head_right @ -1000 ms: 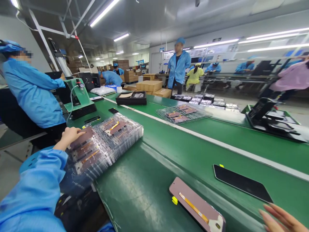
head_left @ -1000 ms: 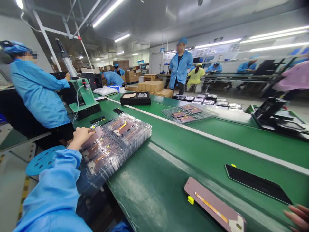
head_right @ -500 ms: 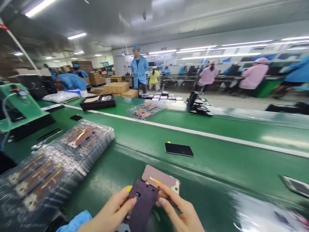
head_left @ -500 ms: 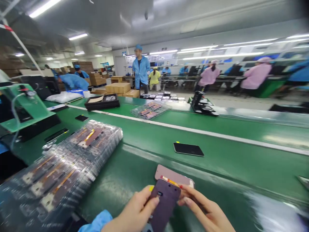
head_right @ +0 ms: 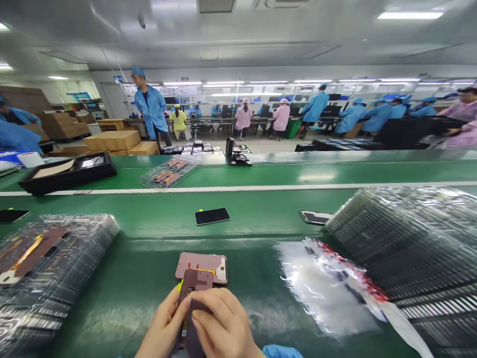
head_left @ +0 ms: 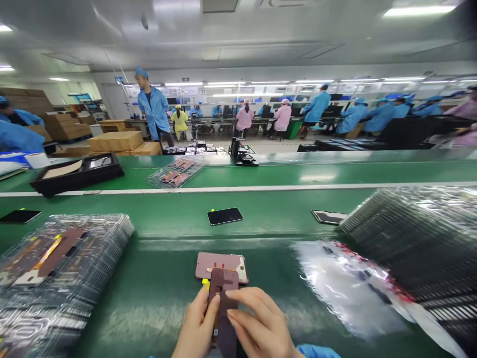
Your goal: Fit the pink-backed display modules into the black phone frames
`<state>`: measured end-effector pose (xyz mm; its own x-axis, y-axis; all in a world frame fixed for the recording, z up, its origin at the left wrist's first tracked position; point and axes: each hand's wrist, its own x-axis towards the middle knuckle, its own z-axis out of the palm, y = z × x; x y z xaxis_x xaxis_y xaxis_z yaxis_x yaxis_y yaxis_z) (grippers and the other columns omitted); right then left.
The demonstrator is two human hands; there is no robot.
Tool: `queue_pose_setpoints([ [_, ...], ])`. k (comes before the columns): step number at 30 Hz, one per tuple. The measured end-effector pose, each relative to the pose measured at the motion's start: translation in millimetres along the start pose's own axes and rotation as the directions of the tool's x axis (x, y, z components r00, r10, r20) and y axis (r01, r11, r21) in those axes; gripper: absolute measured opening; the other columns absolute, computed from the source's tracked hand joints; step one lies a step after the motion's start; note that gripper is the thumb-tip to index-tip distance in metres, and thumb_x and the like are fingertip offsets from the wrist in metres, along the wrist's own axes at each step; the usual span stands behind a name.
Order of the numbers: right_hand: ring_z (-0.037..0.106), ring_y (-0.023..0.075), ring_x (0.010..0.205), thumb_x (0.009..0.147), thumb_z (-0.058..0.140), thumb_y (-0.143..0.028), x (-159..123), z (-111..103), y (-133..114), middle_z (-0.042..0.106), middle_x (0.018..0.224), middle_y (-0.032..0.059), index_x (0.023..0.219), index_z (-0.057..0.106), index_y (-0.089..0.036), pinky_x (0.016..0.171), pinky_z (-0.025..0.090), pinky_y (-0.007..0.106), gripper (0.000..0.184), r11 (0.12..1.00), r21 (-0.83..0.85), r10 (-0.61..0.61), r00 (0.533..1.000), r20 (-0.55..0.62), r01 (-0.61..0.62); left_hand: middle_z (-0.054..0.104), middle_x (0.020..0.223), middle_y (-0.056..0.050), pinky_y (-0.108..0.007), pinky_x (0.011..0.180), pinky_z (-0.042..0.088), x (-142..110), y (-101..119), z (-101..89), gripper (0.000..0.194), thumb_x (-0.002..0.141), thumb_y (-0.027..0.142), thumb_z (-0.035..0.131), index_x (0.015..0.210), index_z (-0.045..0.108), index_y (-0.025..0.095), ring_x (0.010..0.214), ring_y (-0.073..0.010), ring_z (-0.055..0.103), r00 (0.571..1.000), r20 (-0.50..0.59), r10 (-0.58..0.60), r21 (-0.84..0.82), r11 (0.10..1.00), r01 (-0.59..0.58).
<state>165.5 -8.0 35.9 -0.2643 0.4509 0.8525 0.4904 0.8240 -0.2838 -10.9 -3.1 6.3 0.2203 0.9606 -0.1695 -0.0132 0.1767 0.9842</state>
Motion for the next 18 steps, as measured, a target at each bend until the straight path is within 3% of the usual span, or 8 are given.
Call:
queue_pose_setpoints([
  [2, 0.068, 0.0208, 0.096, 0.090, 0.054, -0.008, 2.3, 2.5, -0.8, 0.071, 0.105, 0.0121, 0.092, 0.068, -0.019, 0.080, 0.060, 0.032, 0.017, 0.978, 0.089, 0.191, 0.981, -0.004, -0.190, 0.068, 0.079, -0.004, -0.026, 0.067, 0.050, 1.8, -1.9, 0.0, 0.060, 0.080, 0.065, 0.063, 0.119, 0.066, 0.020, 0.067, -0.0176, 0.058, 0.998, 0.058, -0.039, -0.015, 0.999, 0.040],
  [6, 0.066, 0.0227, 0.105, 0.088, 0.065, -0.021, 5.4, 6.5, 18.4, 0.067, 0.112, 0.0089, 0.078, 0.061, -0.021, 0.087, 0.056, 0.032, 0.011, 0.804, 0.220, 0.555, 0.830, 0.056, -0.552, 0.058, 0.065, 0.001, -0.022, 0.053, 0.042, -3.0, -8.6, 1.4, 0.065, 0.079, 0.068, 0.062, 0.123, 0.064, 0.020, 0.055, -0.0124, 0.047, 0.972, 0.194, -0.132, -0.042, 0.989, 0.143],
  [8, 0.066, 0.0220, 0.098, 0.086, 0.067, -0.023, 5.8, 6.9, 29.0, 0.068, 0.107, 0.0077, 0.078, 0.060, -0.021, 0.083, 0.056, 0.032, 0.011, 0.742, 0.250, 0.606, 0.782, 0.146, -0.622, 0.059, 0.068, 0.000, -0.021, 0.054, 0.041, -6.1, -9.5, 1.6, 0.062, 0.080, 0.067, 0.061, 0.120, 0.066, 0.019, 0.057, -0.0120, 0.047, 0.969, 0.221, -0.108, -0.026, 0.993, 0.117],
  [10, 0.065, 0.0186, 0.083, 0.088, 0.065, -0.022, 5.9, 5.7, 34.7, 0.067, 0.094, 0.0049, 0.087, 0.064, -0.021, 0.073, 0.055, 0.029, 0.002, 0.745, 0.240, 0.577, 0.781, 0.237, -0.623, 0.061, 0.073, -0.001, -0.021, 0.057, 0.043, -8.0, -8.4, 1.0, 0.059, 0.081, 0.065, 0.061, 0.117, 0.067, 0.019, 0.061, -0.0122, 0.048, 0.970, 0.232, -0.077, 0.003, 0.997, 0.079],
  [12, 0.061, 0.0168, 0.073, 0.092, 0.061, -0.019, 6.0, 3.7, 34.2, 0.064, 0.081, 0.0025, 0.092, 0.066, -0.020, 0.065, 0.052, 0.027, 0.005, 0.838, 0.180, 0.471, 0.850, 0.237, -0.515, 0.063, 0.077, -0.002, -0.022, 0.063, 0.046, -8.4, -6.7, 0.5, 0.059, 0.083, 0.065, 0.059, 0.118, 0.067, 0.019, 0.065, -0.0131, 0.051, 0.968, 0.244, -0.066, 0.025, 0.998, 0.061],
  [14, 0.056, 0.0174, 0.068, 0.095, 0.053, -0.015, 6.0, 2.6, 27.8, 0.061, 0.073, 0.0029, 0.090, 0.066, -0.018, 0.061, 0.048, 0.029, 0.014, 0.963, 0.007, 0.264, 0.955, 0.135, -0.268, 0.067, 0.082, -0.004, -0.026, 0.072, 0.049, -7.4, -5.8, 1.0, 0.058, 0.083, 0.064, 0.058, 0.118, 0.067, 0.019, 0.072, -0.0157, 0.056, 0.968, 0.246, -0.053, 0.040, 0.998, 0.044],
  [15, 0.053, 0.0178, 0.066, 0.097, 0.049, -0.013, 5.9, 2.7, 22.9, 0.060, 0.070, 0.0036, 0.089, 0.066, -0.016, 0.059, 0.045, 0.030, 0.018, 0.986, -0.112, 0.132, 0.986, 0.098, -0.121, 0.068, 0.085, -0.005, -0.027, 0.075, 0.050, -6.4, -5.5, 1.7, 0.058, 0.083, 0.064, 0.059, 0.118, 0.067, 0.019, 0.076, -0.0176, 0.058, 0.970, 0.238, -0.050, 0.044, 0.998, 0.040],
  [18, 0.047, 0.0183, 0.057, 0.098, 0.038, -0.006, 5.5, 5.1, 5.2, 0.058, 0.063, 0.0049, 0.092, 0.065, -0.010, 0.054, 0.040, 0.033, 0.028, 0.923, -0.326, -0.164, 0.976, 0.145, 0.203, 0.072, 0.093, -0.006, -0.030, 0.079, 0.051, -2.4, -4.1, 4.9, 0.056, 0.081, 0.063, 0.063, 0.116, 0.067, 0.020, 0.087, -0.0223, 0.063, 0.985, 0.163, -0.063, -0.003, 0.998, 0.064],
])
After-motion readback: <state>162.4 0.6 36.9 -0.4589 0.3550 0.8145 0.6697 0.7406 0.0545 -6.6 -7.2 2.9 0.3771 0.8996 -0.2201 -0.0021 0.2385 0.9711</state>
